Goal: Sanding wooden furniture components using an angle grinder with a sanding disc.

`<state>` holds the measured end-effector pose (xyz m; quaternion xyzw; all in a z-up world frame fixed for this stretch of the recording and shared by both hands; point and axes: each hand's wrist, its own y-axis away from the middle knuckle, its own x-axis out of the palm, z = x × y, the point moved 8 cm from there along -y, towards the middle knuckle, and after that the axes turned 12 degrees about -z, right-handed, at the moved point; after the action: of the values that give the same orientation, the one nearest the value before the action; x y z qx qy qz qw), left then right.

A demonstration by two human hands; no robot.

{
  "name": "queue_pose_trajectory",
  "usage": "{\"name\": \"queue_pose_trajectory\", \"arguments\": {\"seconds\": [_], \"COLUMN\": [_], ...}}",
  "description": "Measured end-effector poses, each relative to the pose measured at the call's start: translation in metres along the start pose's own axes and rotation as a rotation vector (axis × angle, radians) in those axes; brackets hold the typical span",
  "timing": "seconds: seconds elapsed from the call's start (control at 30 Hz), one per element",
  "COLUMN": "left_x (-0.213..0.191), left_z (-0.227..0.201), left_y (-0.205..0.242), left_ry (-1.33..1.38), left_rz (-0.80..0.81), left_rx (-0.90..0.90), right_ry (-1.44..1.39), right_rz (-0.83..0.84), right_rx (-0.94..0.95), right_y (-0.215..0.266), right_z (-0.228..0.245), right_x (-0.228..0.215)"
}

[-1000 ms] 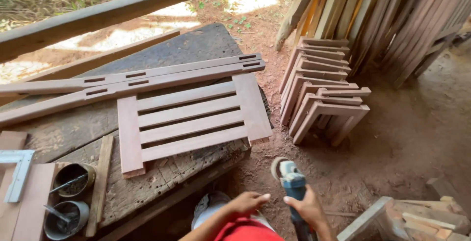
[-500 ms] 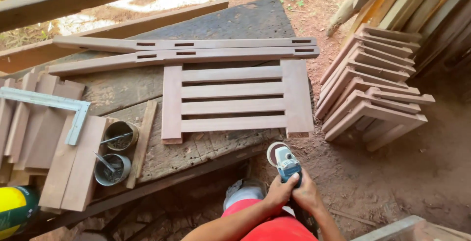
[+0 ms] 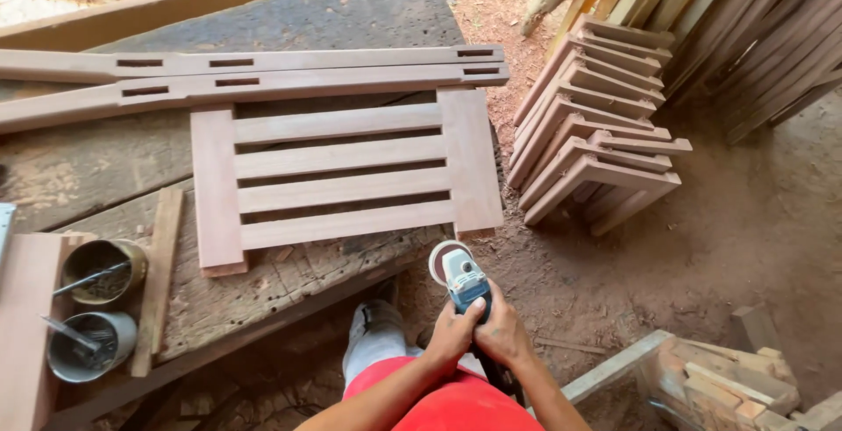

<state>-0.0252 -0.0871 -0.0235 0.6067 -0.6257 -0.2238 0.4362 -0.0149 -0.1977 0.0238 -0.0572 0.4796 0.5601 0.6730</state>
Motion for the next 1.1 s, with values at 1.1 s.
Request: {"name": "queue_pose_trajectory", "arguments": {"seconds": [1.1], "left_x": [0.034], "left_z": [0.016], "left_y": [-0.032], "left_ry": [0.112], "left_rz": [-0.041], "left_rx": [-0.001], "right_ry": [0.09], "right_rz": [0.068], "right_rx": [-0.042], "right_y": [-0.04], "right_z": [-0.012], "right_x": [-0.025]}}
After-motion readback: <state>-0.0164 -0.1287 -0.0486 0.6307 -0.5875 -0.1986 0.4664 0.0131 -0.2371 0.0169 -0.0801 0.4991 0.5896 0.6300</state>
